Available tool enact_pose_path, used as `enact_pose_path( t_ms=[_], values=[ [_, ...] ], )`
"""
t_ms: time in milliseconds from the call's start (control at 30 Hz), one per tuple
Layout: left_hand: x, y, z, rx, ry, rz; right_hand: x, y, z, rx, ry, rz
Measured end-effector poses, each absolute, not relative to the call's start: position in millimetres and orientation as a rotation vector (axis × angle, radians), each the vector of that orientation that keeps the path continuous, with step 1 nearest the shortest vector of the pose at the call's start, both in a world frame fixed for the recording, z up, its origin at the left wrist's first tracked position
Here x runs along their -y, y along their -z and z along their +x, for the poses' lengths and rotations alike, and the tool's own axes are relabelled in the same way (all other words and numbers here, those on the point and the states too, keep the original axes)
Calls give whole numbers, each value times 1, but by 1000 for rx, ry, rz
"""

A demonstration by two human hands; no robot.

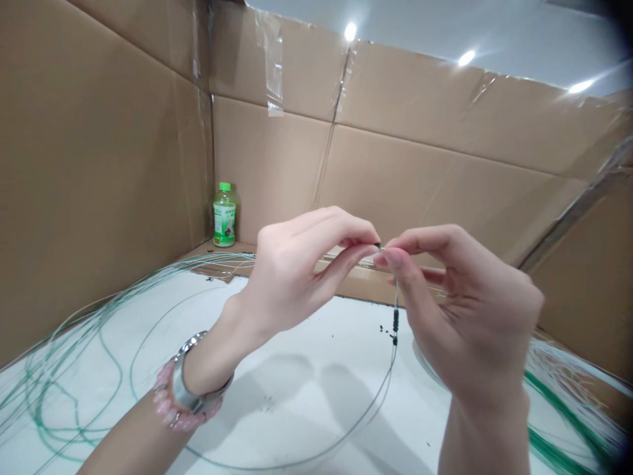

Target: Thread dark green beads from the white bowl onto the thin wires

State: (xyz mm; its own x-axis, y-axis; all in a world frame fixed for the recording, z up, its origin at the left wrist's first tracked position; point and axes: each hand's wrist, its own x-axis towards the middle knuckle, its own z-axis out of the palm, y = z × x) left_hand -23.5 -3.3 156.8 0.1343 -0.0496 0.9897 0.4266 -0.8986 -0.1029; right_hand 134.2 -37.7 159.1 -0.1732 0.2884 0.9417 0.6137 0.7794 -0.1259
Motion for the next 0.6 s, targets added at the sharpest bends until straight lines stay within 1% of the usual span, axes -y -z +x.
enact_pose_path(
  t_ms=[100,333,500,600],
  values=[
    [3,-157,-24,390,1810,-2050,36,-158,134,1749,270,-703],
    [3,-157,-24,466,1811,-2053,37,-158,137,1753,542,-747],
    [5,-157,-23,470,1801,-2072,37,-159,133,1787,509,-728],
    [6,-157,-23,451,1810,-2070,37,-159,131,1755,563,-701]
  ],
)
